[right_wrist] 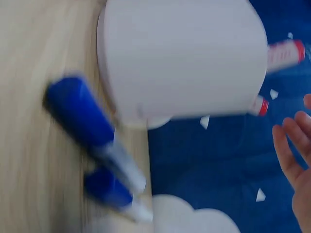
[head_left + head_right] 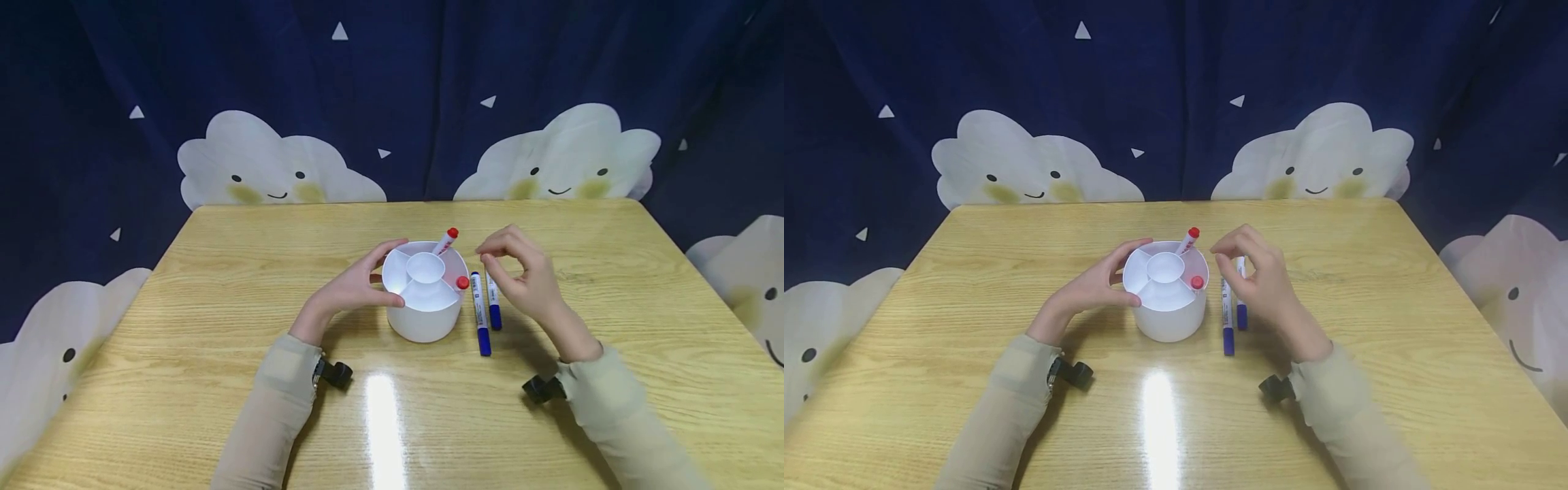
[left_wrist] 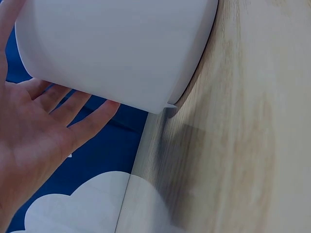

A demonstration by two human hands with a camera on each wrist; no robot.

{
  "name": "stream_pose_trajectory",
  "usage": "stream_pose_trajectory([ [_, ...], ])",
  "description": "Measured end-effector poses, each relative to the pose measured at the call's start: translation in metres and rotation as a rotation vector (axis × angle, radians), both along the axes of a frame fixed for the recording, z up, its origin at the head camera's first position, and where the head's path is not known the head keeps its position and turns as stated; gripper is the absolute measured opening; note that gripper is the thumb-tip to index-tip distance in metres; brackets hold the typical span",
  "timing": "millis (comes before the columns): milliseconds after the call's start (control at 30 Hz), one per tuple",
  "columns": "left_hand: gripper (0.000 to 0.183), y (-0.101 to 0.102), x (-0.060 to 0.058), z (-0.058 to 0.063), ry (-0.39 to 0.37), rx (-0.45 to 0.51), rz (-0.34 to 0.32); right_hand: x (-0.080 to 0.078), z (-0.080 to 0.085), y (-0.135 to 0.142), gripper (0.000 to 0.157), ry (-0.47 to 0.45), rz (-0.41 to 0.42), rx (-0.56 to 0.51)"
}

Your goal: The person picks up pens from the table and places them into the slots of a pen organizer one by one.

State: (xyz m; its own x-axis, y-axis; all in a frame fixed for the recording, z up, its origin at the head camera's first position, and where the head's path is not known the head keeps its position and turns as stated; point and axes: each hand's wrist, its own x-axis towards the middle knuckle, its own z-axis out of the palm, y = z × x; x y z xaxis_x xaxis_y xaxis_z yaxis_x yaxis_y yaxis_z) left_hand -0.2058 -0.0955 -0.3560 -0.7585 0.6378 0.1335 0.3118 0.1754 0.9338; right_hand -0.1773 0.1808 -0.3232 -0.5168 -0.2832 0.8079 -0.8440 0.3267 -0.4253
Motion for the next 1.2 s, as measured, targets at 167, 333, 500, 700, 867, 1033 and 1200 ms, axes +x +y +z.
stream_pose_trajectory([
  [167,0.094,0.000,-0.001,-0.001,0.000,0.002,-0.001,-0.013,-0.007,0.017,0.013,-0.173,-0.222,0.150],
  [333,0.092,0.000,-0.001,-0.001,-0.002,-0.005,0.003,-0.026,-0.018,0.026,0.023,-0.432,-0.354,0.381],
  [500,0.092,0.001,0.000,0.000,-0.003,-0.001,0.007,-0.036,-0.032,0.030,0.033,-0.575,-0.397,0.492],
  [700,0.092,0.001,0.000,0.000,-0.002,0.004,0.000,-0.045,-0.042,0.030,0.041,-0.706,-0.454,0.543],
  [867,0.093,0.001,0.000,0.002,-0.017,0.003,-0.001,-0.050,-0.047,0.030,0.045,-0.757,-0.467,0.562],
  [1033,0.093,0.002,0.009,0.016,-0.036,-0.006,-0.001,-0.055,-0.050,0.029,0.048,-0.784,-0.448,0.583],
  [1200,0.091,0.002,0.015,0.026,-0.036,-0.019,0.000,-0.058,-0.051,0.027,0.050,-0.832,-0.466,0.601],
])
